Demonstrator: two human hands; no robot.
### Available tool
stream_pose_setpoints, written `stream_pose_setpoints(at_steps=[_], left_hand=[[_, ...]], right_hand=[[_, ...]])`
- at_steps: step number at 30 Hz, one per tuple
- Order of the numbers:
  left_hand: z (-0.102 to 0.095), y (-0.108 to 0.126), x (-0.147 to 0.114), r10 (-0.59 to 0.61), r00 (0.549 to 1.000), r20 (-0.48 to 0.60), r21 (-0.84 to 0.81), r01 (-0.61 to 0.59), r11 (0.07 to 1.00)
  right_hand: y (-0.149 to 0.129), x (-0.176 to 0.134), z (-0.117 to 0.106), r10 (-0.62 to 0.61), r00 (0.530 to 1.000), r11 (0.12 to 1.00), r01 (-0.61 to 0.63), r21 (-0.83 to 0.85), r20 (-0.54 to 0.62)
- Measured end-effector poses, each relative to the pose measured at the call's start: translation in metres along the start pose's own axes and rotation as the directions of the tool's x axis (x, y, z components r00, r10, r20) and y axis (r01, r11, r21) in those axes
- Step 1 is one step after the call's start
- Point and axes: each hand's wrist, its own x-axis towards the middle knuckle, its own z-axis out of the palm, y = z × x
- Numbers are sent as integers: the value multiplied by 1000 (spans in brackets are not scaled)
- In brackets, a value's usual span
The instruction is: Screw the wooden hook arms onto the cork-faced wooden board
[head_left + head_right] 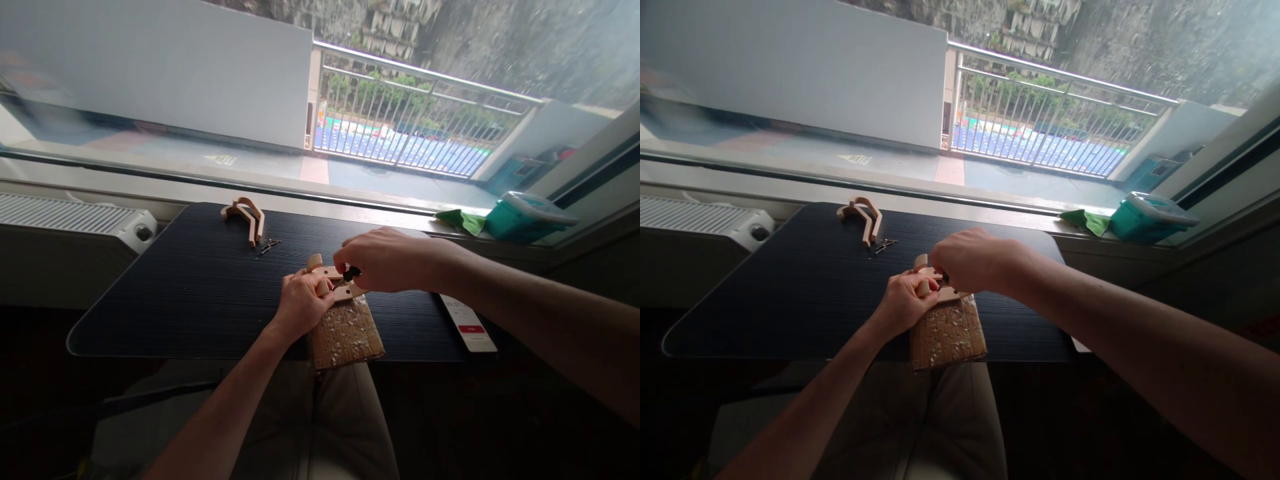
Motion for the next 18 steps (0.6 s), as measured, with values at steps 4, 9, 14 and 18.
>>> stream_pose_setpoints(at_steps=[4, 9, 14, 18], left_hand=[[-1, 1, 0, 2, 1000, 10, -17, -2, 1000], [-3, 3, 0, -5, 1000, 22, -30, 6, 1000], [-2, 2, 0, -5, 1000, 8, 0, 5, 1000], [-1, -1, 0, 11, 1000, 11, -3, -11, 1000]], right_hand=[[-8, 0, -4, 0, 1000, 996, -1, -84, -13], [-10, 5, -1, -21, 1000, 996, 20, -88, -14], [-10, 2, -5, 5, 1000, 997, -4, -72, 9], [-10, 0, -10, -9, 999, 995, 14, -97, 51]])
